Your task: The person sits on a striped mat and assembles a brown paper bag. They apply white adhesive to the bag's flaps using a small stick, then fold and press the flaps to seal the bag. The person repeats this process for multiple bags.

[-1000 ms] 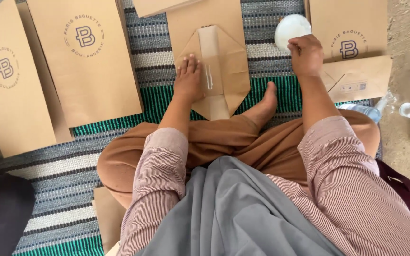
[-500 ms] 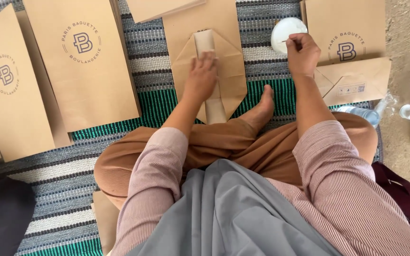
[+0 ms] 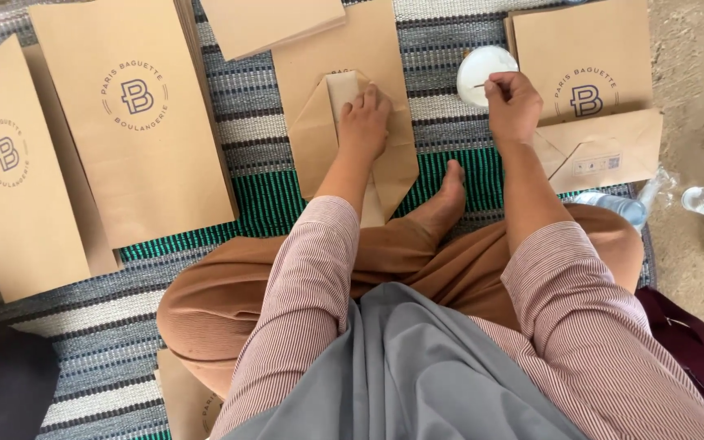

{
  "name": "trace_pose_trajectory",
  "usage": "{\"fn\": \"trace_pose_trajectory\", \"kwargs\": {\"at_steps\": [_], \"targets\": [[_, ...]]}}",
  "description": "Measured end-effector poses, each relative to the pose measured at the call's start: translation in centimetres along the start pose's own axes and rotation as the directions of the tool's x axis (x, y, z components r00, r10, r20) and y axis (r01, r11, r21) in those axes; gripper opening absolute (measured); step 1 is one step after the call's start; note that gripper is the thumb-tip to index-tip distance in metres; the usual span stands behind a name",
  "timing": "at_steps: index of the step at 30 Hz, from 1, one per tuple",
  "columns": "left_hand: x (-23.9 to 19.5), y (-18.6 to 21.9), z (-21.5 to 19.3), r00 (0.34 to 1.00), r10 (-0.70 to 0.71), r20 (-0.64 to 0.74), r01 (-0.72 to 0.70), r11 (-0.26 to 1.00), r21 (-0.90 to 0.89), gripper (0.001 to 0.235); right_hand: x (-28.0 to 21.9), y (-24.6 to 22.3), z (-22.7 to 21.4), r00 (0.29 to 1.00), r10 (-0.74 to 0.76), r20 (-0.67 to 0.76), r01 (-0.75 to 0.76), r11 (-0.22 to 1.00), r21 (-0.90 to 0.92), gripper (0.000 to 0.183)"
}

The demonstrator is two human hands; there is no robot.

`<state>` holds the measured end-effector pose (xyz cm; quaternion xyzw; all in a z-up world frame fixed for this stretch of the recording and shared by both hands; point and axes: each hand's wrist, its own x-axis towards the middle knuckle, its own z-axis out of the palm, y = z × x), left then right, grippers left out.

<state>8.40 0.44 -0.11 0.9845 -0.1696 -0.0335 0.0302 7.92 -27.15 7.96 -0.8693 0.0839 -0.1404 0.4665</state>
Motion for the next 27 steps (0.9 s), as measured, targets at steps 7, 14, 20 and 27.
{"fn": "trace_pose_trajectory", "kwargs": {"at_steps": [7,14,20,27], "targets": [[0.5,0.6,-0.3,0.998,-0.048,0.030,0.047,0.999,0.023,0.049,0.2,-1.1,-0.1,0.999,-0.001,0.034,0.000,0.999,0.036,0.009],[0.3,0.4,-4.3,0.959,-0.076,0.273,0.092,0.995,-0.046,0.055,0.7,-3.3,-0.6,0.797,0.602,0.050,-0.499,0.609,0.617,0.007],[0.2,-0.5,-4.8,0.950,-0.073,0.303,0.143,0.966,-0.217,0.067,0.5,-4.8,-0.7,0.759,0.650,0.038,-0.536,0.590,0.604,0.009],[-6.8,-3.2,-3.4,0.961,-0.275,-0.013,0.273,0.958,-0.086,0.073,2.5,-3.2,1.0,0.748,0.655,0.108,-0.477,0.417,0.774,0.008]]}}
